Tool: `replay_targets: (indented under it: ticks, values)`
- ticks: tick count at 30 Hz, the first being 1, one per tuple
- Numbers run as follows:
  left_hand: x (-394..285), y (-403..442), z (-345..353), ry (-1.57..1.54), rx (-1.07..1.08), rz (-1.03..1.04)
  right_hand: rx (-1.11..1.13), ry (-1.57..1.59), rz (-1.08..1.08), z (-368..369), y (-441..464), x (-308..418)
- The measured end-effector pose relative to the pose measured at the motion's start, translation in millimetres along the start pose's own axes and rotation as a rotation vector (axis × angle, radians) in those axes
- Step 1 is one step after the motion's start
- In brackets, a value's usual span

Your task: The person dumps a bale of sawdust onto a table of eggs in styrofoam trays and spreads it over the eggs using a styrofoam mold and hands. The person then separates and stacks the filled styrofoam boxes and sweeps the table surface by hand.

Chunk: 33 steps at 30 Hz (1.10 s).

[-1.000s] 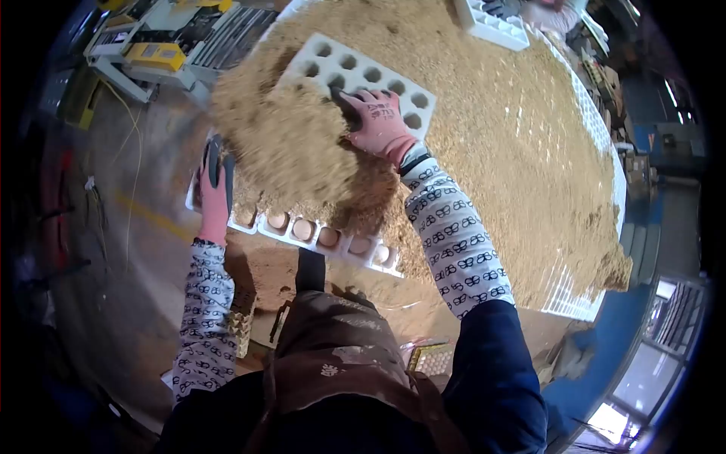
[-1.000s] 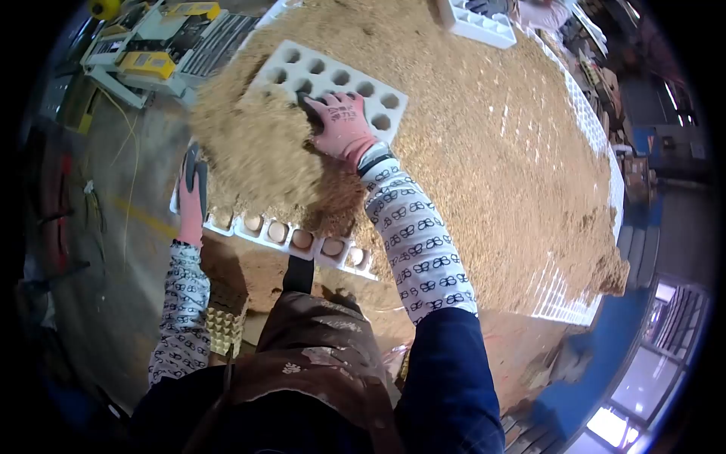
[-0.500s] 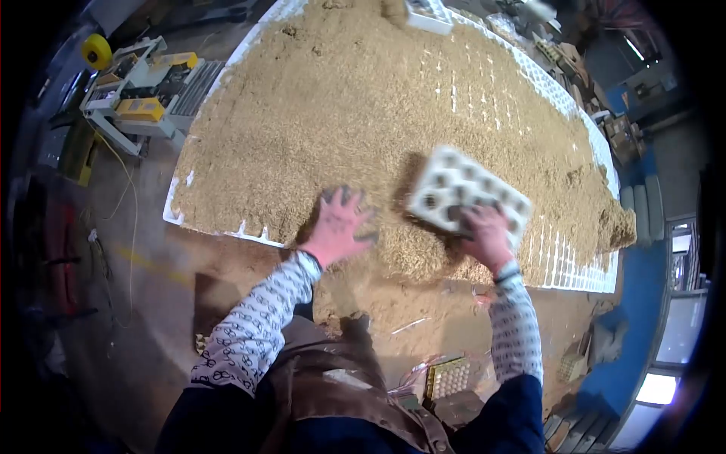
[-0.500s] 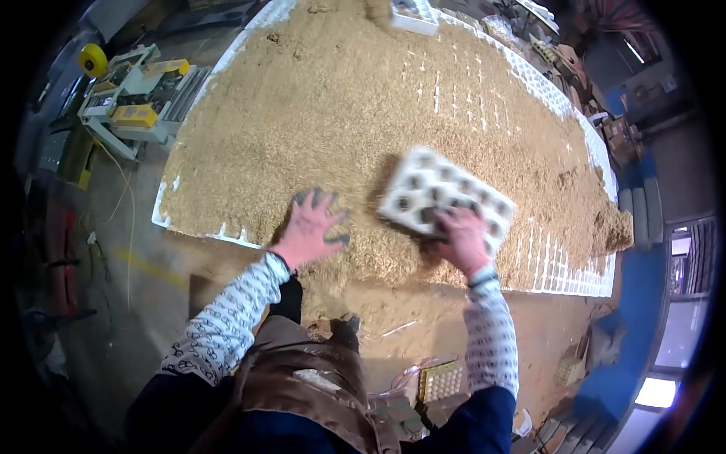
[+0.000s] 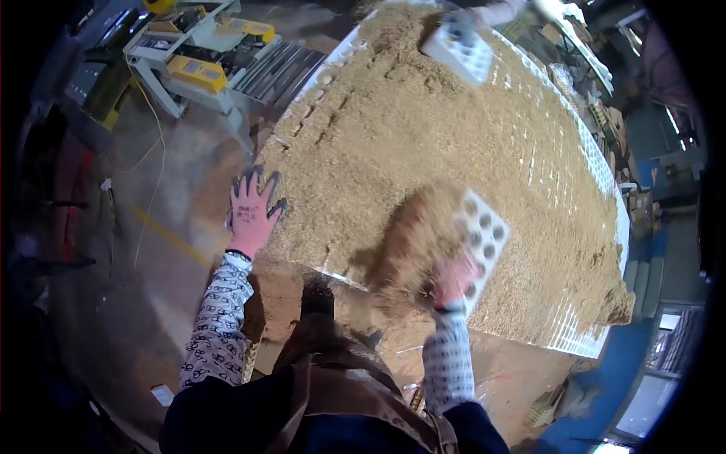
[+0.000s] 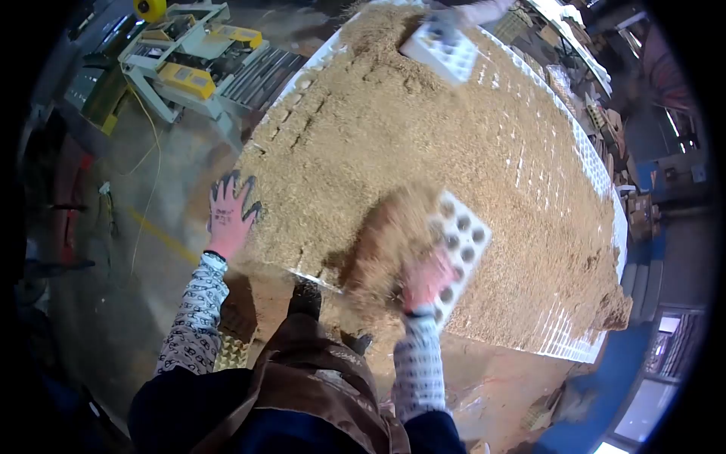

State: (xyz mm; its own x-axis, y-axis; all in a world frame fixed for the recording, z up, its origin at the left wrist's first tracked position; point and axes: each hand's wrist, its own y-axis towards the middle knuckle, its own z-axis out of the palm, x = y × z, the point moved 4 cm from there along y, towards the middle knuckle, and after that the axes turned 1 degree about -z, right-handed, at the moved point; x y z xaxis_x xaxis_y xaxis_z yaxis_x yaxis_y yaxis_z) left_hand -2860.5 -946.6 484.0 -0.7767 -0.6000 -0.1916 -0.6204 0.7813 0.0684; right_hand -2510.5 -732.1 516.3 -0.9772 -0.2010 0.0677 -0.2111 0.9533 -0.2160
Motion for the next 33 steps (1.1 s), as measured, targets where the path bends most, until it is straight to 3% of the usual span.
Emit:
replay_targets:
  ticks: [1,2,3,4,5,6,7,8,9,11,13,14,15,17,21,23,25,27,28,29,31,33]
  values:
    - [14,5,0,-0.032,-0.038,-0.059,-0.159,-0.272,-0.114,19,15,40]
    - [32,8,4,-0.045,-0.049,-0.124,-0.091,-0.020,-0.131,8,31,88]
    - [44,4,5,-0.060,-0.037,-0.129,-0.081,-0.007,-0.236,-2,34,129]
    - [59,-8,2,-0.298,-0.100,-0.251,-0.050,-0.010,-0.273,-12,34,166]
    - [74,-21,1,-0.531,-0.162,-0.374,-0.176,0.039,-0.411,-7,31,187]
    - [86,-29,6,-0.538,-0.155,-0.375,-0.129,0.097,-0.471,-23,24,199]
    - [103,-38,20,-0.970,-0.197,-0.486,-0.082,0.158,-0.532,-38,13,206]
    - [114,-51,37,-1.404,-0.233,-0.599,-0.208,0.276,-0.707,-42,-3,192]
    - [116,-59,57,-1.412,-0.234,-0.607,-0.293,0.210,-0.800,-43,-18,182]
    - [118,-66,103,-1.870,-0.310,-0.683,-0.078,0.157,-0.930,-49,-55,178]
    - [97,-54,77,-0.855,-0.188,-0.559,0.309,-0.121,-1.246,11,-87,152]
    - [79,-30,45,-1.028,-0.350,-0.545,0.354,-0.166,-1.394,30,-90,152]
    - [80,-27,43,-1.047,-0.343,-0.548,0.479,-0.307,-1.405,28,-76,167]
    - [81,-31,43,-0.866,-0.247,-0.502,0.434,-0.300,-1.400,16,-36,205]
    - [74,-17,30,-1.024,-0.311,-0.520,0.029,-0.065,-1.270,-18,75,301]
    - [71,-16,28,-1.000,-0.322,-0.513,-0.090,0.009,-1.240,-31,81,335]
    - [74,-19,31,-0.974,-0.271,-0.524,0.037,0.135,-1.222,-39,35,337]
    - [97,-70,107,-1.517,-0.377,-0.556,0.225,0.158,-1.304,-41,-23,315]
    - [85,-73,117,-1.957,-0.465,-0.653,0.243,0.172,-1.374,-29,-42,293]
    - [81,-36,78,-2.406,-0.374,-0.828,0.347,0.116,-1.385,-14,-44,276]
    - [78,-35,55,-1.569,-0.418,-0.780,0.383,-0.147,-1.307,-1,4,279]
    - [77,-30,46,-1.583,-0.443,-0.658,0.064,0.031,-1.361,-23,77,299]
